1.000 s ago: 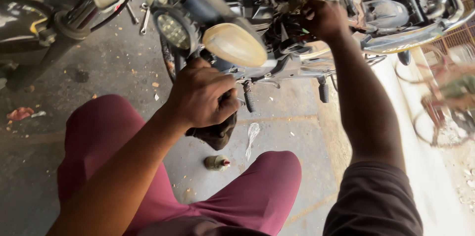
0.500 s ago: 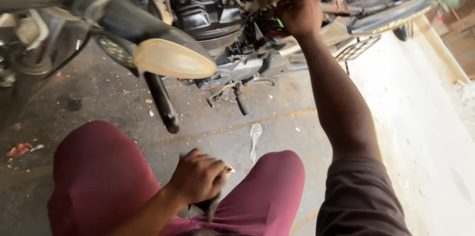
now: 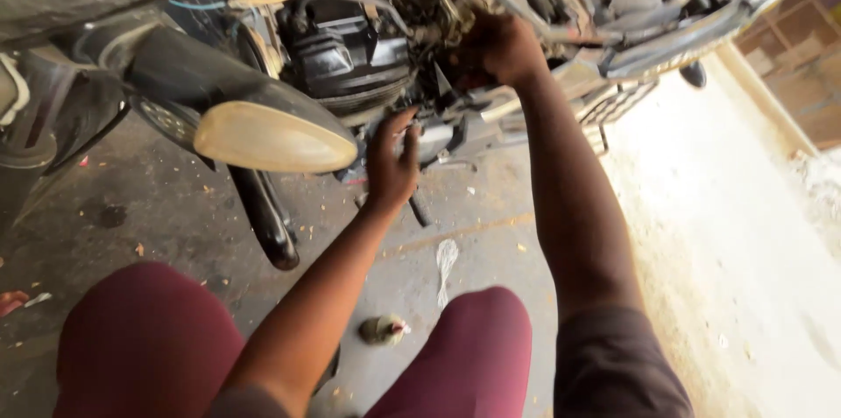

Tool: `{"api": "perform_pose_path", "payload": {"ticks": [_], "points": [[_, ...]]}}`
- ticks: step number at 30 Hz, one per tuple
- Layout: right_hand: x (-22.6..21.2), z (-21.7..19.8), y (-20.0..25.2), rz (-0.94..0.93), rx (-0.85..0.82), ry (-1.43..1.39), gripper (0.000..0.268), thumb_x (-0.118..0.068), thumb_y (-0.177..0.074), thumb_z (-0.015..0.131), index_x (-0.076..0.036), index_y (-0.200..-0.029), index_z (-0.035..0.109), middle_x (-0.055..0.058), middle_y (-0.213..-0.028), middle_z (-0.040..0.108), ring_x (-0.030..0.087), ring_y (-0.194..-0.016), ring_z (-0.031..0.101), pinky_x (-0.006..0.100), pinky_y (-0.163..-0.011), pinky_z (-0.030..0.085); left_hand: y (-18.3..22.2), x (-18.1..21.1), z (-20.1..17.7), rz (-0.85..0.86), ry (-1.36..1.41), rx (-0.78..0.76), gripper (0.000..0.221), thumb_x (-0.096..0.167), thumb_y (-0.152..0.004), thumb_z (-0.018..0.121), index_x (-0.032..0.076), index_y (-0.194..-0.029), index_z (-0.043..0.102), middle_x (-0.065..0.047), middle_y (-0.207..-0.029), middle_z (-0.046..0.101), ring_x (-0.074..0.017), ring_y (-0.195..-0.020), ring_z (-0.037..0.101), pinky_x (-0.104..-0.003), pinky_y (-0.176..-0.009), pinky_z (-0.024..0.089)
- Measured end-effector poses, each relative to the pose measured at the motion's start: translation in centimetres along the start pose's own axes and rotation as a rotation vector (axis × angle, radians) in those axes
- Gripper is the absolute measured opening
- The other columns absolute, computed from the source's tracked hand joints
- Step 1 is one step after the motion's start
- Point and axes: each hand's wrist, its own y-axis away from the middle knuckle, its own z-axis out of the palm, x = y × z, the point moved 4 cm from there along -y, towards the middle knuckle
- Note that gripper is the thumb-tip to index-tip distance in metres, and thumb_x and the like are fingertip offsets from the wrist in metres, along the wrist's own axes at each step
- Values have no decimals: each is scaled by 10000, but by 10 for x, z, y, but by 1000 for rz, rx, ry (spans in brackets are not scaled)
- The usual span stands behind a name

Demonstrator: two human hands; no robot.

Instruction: The person moves a backpack aside and handles a hose before reaching into a motorcycle engine to remove a component. They then wipe the engine parts with a cloth and pour liquid from a small bottle into a container on the bike.

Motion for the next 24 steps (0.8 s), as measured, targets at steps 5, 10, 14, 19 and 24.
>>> {"api": "perform_pose_path", "payload": {"ticks": [5, 10, 14, 19, 24], "points": [[31, 0, -10, -2, 62, -83, 216, -116, -829, 897, 25, -946, 782, 92, -832, 784, 129, -679, 724, 300, -599, 602, -88, -16, 45, 5, -67, 61, 296, 84, -1023, 614, 87, -1308, 694, -152, -1208, 755, -273, -1071, 737, -365, -867, 580], [20, -8, -4, -5, 111, -33, 278, -153, -780, 943, 14, -927, 778, 108, -802, 768, 146, -632, 692, 304, -557, 555, -126, 9, 44, -126, -109, -184, 399, 25, -834, 711, 71, -1229, 701, -145, -1049, 774, -292, -946, 762, -384, -801, 585], [42, -8, -16, -115, 145, 92, 265, -167, -786, 951, 6, -924, 804, 98, -823, 787, 133, -672, 729, 277, -634, 592, -155, 17, 52, -71, -306, -193, 322, 28, -795, 754, 69, -1115, 755, -163, -1031, 766, -314, -952, 748, -406, -811, 579], [55, 1, -11, 72, 83, -378, 266, -173, -768, 883, 22, -929, 802, 103, -838, 805, 159, -698, 759, 303, -703, 634, -173, 44, 52, 196, -532, -371, 340, -33, -751, 733, 123, -1041, 816, -203, -980, 749, -399, -936, 713, -470, -808, 563], [61, -18, 66, 37, 444, -519, 269, -227, -912, 782, 18, -1018, 754, 74, -924, 752, 130, -846, 680, 277, -790, 539, -174, 29, 69, 265, -559, -436, 359, -31, -785, 726, 166, -1069, 821, -154, -934, 766, -353, -851, 738, -461, -762, 570]]}}
